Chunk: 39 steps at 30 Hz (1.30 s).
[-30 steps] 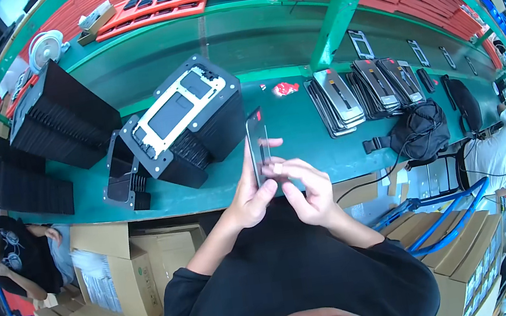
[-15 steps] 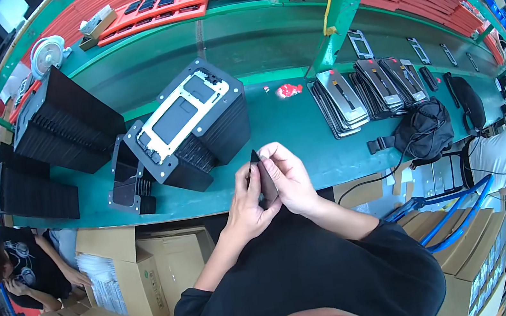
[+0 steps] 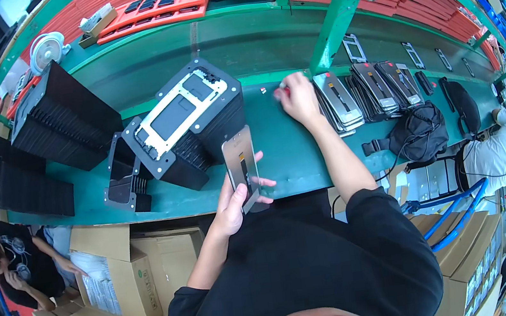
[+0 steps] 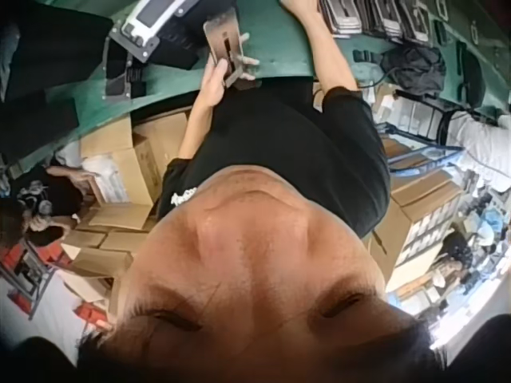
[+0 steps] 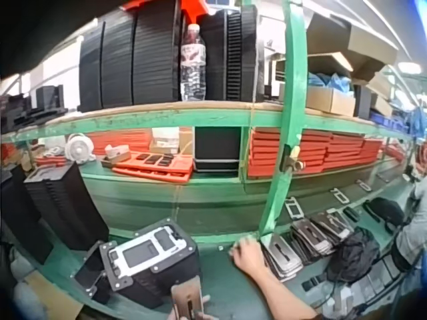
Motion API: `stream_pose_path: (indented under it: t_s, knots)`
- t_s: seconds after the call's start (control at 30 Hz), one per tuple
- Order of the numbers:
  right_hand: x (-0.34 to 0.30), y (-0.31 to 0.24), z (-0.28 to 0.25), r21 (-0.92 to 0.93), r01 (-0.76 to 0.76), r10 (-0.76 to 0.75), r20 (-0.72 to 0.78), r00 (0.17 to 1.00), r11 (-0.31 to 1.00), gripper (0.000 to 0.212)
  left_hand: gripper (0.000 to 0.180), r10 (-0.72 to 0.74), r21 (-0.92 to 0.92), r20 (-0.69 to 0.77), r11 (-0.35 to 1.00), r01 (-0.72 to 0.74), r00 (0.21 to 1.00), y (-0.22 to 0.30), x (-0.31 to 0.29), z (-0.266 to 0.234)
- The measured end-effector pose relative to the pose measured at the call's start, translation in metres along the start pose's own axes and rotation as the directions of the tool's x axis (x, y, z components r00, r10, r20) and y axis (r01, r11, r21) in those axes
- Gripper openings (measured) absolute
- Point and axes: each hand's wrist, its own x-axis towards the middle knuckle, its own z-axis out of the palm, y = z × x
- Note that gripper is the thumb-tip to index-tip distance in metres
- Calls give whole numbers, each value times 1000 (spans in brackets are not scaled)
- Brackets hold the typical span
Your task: Assembling electronic devices by inserting screens into plastic housings and stacking them.
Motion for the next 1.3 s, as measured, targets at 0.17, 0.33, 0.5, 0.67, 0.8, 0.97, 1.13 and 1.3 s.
stream_pose_path:
  t_s: [0.17,0.33,0.5,0.67,0.8,0.97,1.13,1.3]
  knots:
    - [23,-51,-33,584,-71,240,-218,946,808,5,86,-49,-18,-21,999,48,999,3,-6,-12]
    - [63,-118,-125,914,-406,-362,387,848,27,36,76,82,-69,-47,994,-85,996,43,7,-13]
    - [108,-144,-142,834,-502,-868,410,282,231,35,77,249,29,-19,968,-248,968,101,14,-15]
    - [127,-138,-150,924,-312,-872,330,361,220,21,74,480,447,-104,805,-390,871,163,18,-10]
    - [132,-128,-139,952,-258,-535,305,788,163,19,75,520,845,-143,507,-170,842,189,26,-32]
    - [142,-109,-104,859,-362,-102,423,900,362,25,83,475,984,-146,156,80,868,183,48,-38]
    - [145,-115,-94,814,-455,-23,496,868,360,31,84,416,994,-110,66,91,903,179,73,-36]
    - [140,-112,-85,789,-490,-71,550,832,371,44,88,389,994,-111,37,105,915,180,81,-31]
